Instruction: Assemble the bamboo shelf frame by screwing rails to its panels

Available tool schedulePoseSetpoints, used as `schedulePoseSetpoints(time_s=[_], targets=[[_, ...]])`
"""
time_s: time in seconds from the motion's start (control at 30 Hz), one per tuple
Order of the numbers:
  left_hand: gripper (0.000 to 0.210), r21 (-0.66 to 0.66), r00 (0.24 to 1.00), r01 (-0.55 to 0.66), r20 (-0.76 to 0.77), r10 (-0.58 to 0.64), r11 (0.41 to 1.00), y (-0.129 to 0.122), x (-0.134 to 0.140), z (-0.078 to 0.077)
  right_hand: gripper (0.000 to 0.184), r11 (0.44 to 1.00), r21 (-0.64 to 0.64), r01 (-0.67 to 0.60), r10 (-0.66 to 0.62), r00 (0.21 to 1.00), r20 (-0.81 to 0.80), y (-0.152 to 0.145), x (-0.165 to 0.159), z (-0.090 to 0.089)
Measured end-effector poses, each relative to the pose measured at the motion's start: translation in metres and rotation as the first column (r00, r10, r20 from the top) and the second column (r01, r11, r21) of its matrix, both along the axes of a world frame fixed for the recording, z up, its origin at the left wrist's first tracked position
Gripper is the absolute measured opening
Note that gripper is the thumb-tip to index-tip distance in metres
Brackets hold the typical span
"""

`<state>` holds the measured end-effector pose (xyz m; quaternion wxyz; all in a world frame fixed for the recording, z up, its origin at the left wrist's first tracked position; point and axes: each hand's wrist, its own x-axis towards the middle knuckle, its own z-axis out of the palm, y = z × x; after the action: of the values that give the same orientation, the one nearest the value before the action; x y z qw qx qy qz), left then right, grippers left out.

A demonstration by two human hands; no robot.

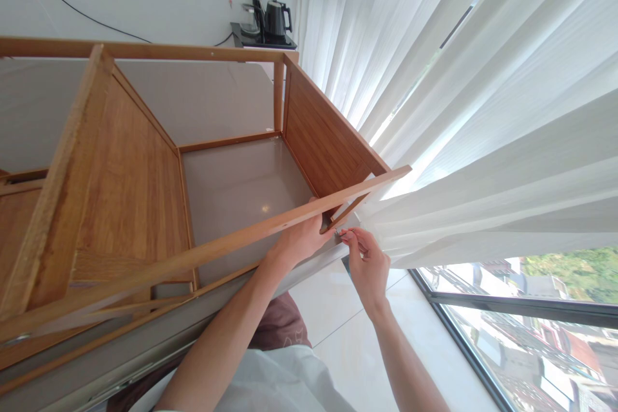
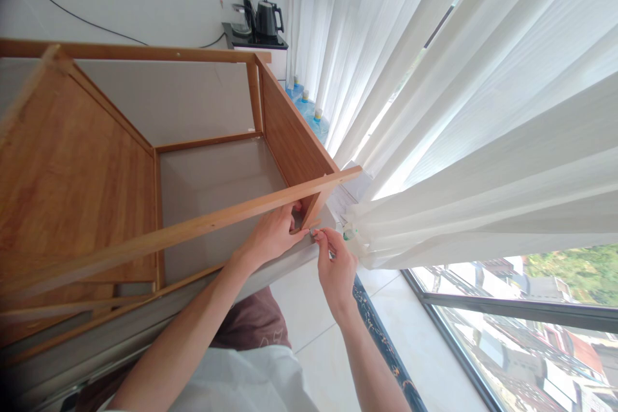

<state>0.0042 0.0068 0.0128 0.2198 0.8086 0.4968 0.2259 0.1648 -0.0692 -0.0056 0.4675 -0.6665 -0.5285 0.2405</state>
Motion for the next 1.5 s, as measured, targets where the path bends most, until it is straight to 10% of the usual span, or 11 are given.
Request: schedulePoseSetpoints(time_s=[0.47, 1.5], targets=[[0.034, 0.031, 1.000, -0.012, -0.003, 0.012, 0.999, -0.001, 0.002, 0.003, 0.043, 0.980, -0.195, 0.034, -0.128, 0.861, -0.492, 0.019, 0.011, -0.002], [0.031, 0.008, 0.999, 0.007, 0.047, -0.007, 1.000, 0.001, 0.002, -0.003, 0.044, 0.990, -0.140, -0.034, 0.012, 0.988, -0.157, 0.016, 0.014, -0.003]])
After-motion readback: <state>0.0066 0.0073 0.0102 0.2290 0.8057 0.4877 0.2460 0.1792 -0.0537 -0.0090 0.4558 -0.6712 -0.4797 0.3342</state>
